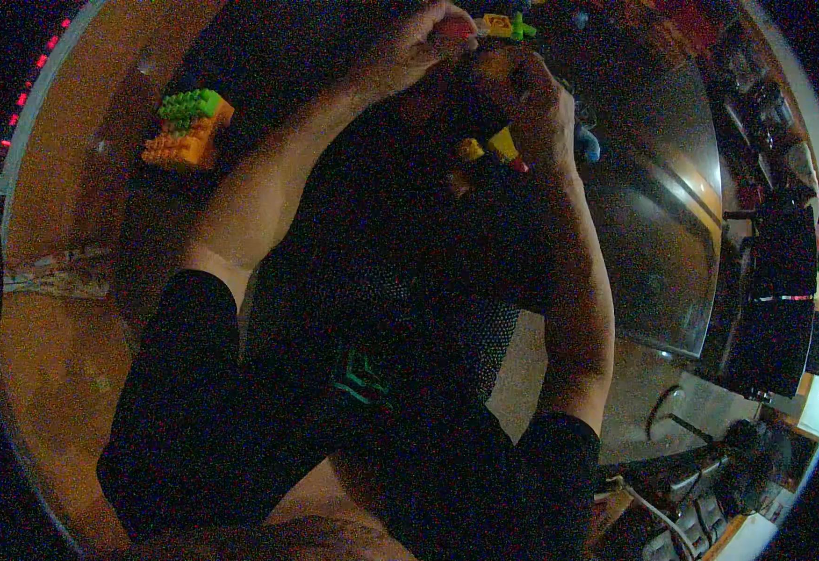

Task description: Assembling colorful building blocks on a glass table.

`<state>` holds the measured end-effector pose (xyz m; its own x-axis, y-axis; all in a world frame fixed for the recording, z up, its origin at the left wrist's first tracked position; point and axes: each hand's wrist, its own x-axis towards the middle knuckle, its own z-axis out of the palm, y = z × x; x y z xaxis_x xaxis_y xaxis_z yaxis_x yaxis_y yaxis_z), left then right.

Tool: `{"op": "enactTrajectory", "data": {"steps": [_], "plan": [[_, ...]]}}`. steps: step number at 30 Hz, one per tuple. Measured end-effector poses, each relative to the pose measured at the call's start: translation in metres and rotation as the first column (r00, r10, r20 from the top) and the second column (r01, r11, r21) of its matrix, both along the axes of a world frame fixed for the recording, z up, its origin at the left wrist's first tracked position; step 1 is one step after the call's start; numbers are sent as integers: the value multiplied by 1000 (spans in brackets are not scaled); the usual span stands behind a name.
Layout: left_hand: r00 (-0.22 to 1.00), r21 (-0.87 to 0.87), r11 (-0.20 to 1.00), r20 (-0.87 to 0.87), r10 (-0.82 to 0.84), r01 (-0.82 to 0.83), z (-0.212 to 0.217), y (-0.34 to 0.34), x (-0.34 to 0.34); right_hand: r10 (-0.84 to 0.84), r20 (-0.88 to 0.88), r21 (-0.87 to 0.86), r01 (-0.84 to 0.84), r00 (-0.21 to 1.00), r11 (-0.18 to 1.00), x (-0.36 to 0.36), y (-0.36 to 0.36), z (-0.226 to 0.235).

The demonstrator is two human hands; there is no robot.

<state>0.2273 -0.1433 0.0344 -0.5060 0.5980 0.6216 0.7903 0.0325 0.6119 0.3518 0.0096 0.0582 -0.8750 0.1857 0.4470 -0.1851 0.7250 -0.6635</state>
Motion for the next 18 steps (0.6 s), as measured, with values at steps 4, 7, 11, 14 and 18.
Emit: {"op": "enactTrajectory", "data": {"steps": [4,7,11,14,18], "plan": [[988,91,990,-117,-99,110,7,6,18,27,-84,101,-19,996,995,0,-3,-2],[991,57,991,-58,-117,120,10,5,24,14,-106,69,-7,994,998,1,-3,-1],[995,2,996,-22,-95,95,7,8,25,-16,-119,30,19,993,999,5,-10,1],[991,83,990,-80,-110,117,1,11,25,51,-224,110,-27,973,994,3,-9,-1],[979,142,970,20,-203,198,4,13,29,44,-112,91,-34,993,995,9,-8,3]]}}
